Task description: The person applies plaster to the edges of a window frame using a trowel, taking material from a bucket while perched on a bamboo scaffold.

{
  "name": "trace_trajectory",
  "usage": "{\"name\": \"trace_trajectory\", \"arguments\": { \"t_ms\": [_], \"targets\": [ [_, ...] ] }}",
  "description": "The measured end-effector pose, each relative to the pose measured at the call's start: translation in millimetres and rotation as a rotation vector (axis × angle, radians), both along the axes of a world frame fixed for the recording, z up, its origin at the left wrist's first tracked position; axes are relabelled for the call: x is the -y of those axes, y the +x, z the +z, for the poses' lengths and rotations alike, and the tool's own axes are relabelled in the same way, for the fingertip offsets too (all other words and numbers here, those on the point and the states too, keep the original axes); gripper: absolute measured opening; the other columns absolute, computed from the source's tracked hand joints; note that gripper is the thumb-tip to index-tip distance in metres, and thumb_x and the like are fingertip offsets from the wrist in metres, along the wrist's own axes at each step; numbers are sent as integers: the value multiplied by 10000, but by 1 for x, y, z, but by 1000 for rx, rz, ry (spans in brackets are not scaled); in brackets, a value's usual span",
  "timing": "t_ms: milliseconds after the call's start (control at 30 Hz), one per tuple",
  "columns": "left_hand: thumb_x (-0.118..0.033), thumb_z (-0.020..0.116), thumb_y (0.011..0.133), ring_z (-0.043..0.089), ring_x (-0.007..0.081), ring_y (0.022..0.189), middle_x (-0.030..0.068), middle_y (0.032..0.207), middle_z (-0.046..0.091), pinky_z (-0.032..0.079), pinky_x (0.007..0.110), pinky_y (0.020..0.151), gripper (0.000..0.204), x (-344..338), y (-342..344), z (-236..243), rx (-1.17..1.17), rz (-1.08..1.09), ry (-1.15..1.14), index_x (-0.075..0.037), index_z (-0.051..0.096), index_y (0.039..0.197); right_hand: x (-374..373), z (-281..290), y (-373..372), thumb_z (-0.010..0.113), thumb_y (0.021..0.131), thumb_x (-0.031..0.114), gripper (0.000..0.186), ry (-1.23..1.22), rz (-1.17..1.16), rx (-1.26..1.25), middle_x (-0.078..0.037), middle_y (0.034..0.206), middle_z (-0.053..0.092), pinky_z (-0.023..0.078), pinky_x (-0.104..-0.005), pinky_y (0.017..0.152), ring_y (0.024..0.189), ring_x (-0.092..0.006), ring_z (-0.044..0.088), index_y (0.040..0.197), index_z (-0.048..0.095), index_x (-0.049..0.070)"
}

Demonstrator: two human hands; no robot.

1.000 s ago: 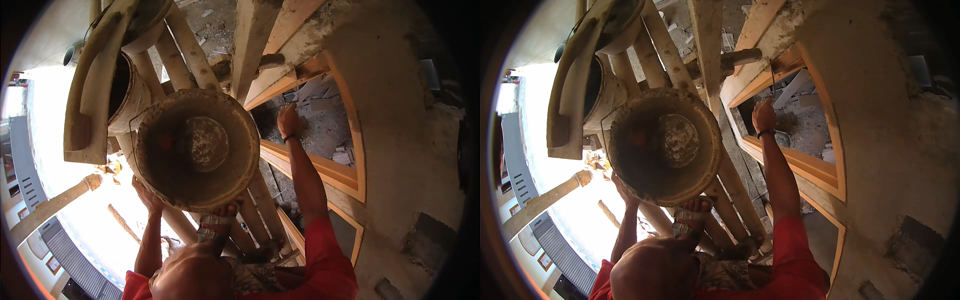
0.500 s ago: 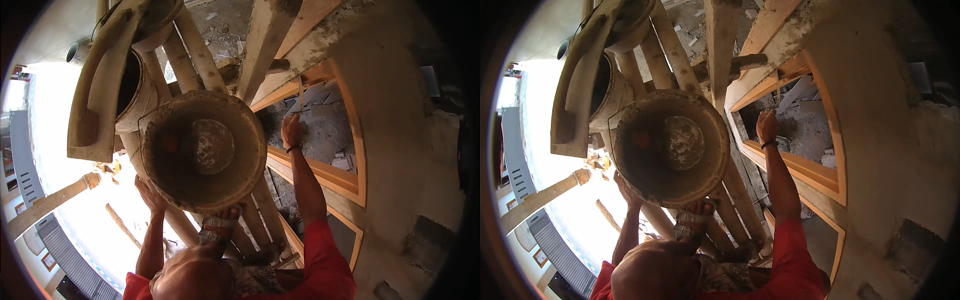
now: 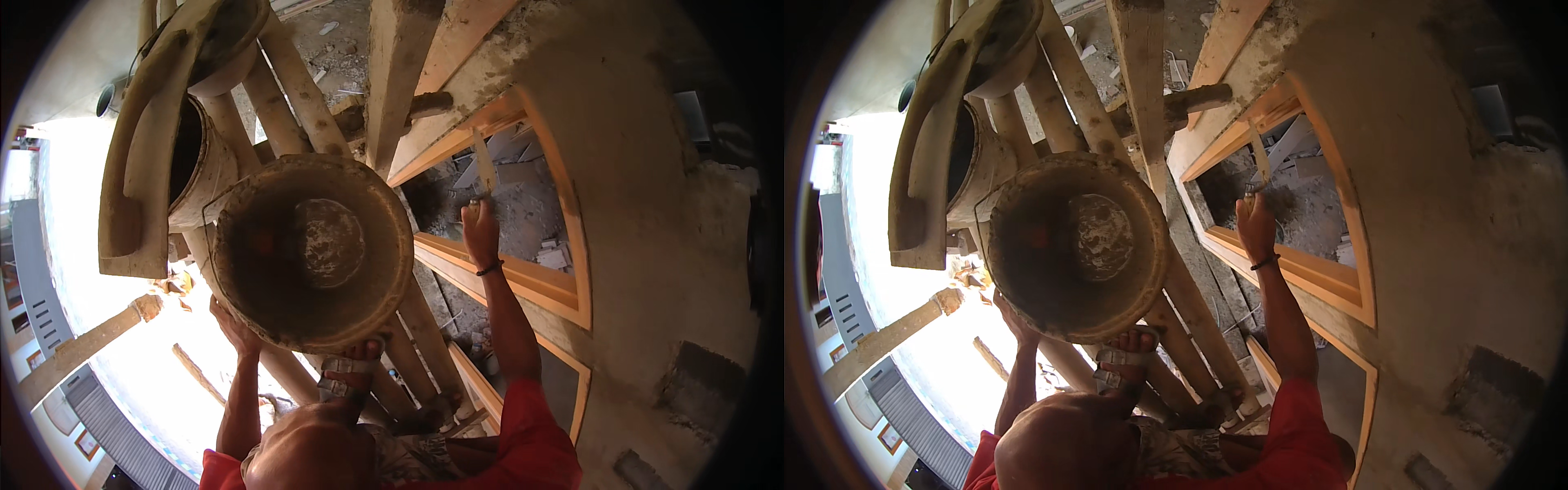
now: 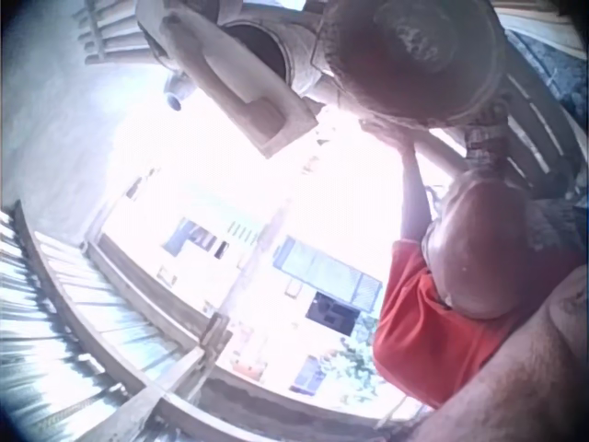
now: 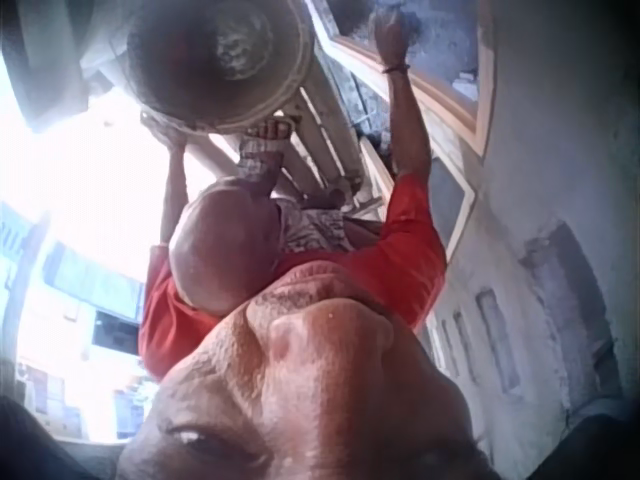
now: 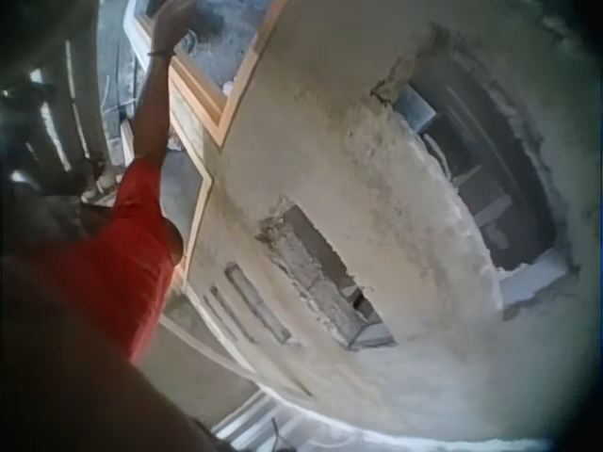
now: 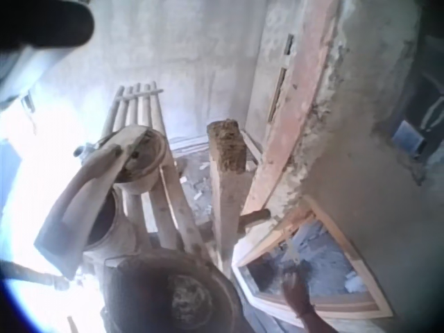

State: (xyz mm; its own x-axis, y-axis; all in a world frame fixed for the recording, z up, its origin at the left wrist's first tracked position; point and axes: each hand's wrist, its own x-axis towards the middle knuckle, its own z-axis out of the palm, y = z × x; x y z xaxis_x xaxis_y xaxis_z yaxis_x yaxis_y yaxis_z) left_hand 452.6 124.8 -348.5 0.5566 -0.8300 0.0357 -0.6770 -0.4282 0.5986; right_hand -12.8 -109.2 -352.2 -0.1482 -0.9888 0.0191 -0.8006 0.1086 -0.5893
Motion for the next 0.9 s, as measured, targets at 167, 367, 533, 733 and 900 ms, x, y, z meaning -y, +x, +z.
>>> {"name": "trace_trajectory", "arguments": {
  "t_ms": [167, 367, 533, 733, 900],
  "targets": [
    [-533, 437, 973, 470, 417, 1222, 255, 1316, 448, 369, 481, 1032, 714, -1, 2, -3, 12, -62, -34, 31, 349, 1402, 19, 48, -5, 582, 960, 265, 416, -23, -44, 10, -269, 954, 661, 519, -489, 740, 913, -457, 642, 1229, 485, -37],
    [-552, 419, 975, 476, 415, 1206, 262, 1321, 449, 373, 488, 1023, 727, -4, 7, -6, -25, -31, -24, 29, 339, 1405, 35, 37, -1, 578, 952, 244, 356, 225, -24, -227, -281, 935, 658, 514, -522, 704, 868, -462, 649, 1161, 490, -30],
    [-575, 402, 977, 471, 416, 1213, 274, 1327, 450, 370, 488, 1026, 742, -3, 4, 1, -52, 26, 14, 25, 335, 1409, 32, 31, 10, 579, 948, 281, 339, -1, -15, -149, -254, 856, 674, 522, -535, 686, 799, -452, 661, 1114, 493, -2],
    [-560, 394, 990, 464, 428, 1217, 281, 1336, 445, 366, 484, 1030, 722, 1, -2, 0, -70, 54, 60, 23, 333, 1412, 44, 20, -6, 572, 949, 278, 337, 198, -10, -369, -250, 869, 675, 524, -536, 702, 810, -450, 662, 1129, 490, 5],
    [-568, 385, 991, 466, 424, 1215, 277, 1339, 441, 365, 487, 1029, 723, -8, 9, -10, -14, 29, 46, 22, 340, 1407, 35, 28, 2, 572, 947, 275, 312, -1, -29, -213, -251, 856, 678, 525, -544, 713, 807, -457, 660, 1112, 496, 21]
  ]
}}
